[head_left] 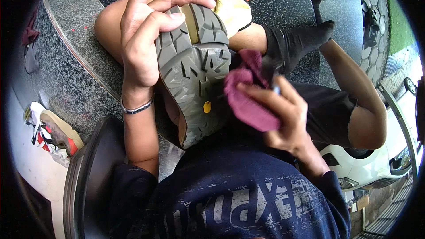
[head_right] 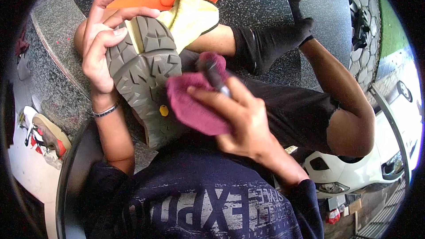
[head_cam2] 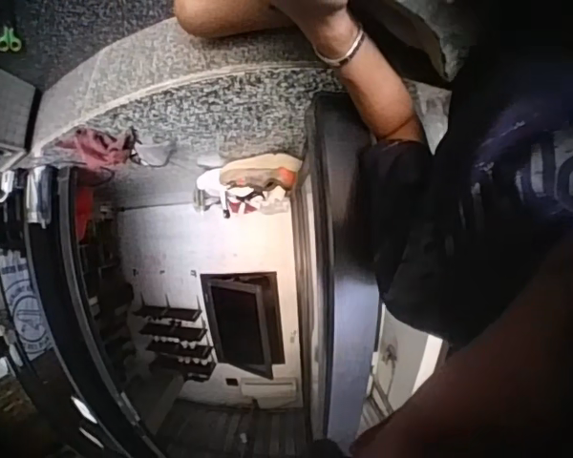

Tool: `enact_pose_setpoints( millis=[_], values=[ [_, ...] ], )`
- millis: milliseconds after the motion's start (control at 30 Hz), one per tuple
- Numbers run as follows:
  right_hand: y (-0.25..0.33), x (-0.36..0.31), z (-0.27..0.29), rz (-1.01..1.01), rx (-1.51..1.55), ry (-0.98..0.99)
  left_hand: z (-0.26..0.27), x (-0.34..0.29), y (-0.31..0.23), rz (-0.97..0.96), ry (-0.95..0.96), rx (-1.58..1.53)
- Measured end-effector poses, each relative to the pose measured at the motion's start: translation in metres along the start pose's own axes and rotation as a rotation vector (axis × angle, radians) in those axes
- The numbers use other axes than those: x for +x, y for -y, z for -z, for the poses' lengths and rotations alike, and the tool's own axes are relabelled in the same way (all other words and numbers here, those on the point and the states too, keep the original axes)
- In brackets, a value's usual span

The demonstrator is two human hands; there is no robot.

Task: Cleaning and repairing the sole of a shoe by removing debris and inspecting the tread.

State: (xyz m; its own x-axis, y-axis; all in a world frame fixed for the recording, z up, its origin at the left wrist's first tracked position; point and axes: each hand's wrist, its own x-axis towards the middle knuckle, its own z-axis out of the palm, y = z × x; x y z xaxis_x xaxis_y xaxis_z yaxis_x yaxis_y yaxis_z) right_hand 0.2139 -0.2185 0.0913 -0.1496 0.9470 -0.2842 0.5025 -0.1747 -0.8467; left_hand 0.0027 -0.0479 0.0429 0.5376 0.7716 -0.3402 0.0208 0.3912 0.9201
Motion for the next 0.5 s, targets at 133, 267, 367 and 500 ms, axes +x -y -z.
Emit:
enact_pose_setpoints(
  millis=[133, 267, 367, 500],
  values=[
    [-0.01, 0.04, 0.021, 0.051, 0.009, -0.549, -0.002, -0.001, -0.006, 0.012, -0.078, -0.003],
    [-0.011, 0.068, 0.003, 0.148, -0.158, -0.411, 0.002, -0.002, 0.002, -0.021, -0.128, -0.044],
    [-0.002, 0.039, -0.042, 0.161, -0.147, -0.087, 0.011, 0.001, -0.002, 0.015, -0.098, 0.021],
    [-0.004, -0.016, -0.025, 0.257, -0.251, 0.355, 0.014, 0.002, 0.001, 0.021, -0.071, 0.028]
  ],
)
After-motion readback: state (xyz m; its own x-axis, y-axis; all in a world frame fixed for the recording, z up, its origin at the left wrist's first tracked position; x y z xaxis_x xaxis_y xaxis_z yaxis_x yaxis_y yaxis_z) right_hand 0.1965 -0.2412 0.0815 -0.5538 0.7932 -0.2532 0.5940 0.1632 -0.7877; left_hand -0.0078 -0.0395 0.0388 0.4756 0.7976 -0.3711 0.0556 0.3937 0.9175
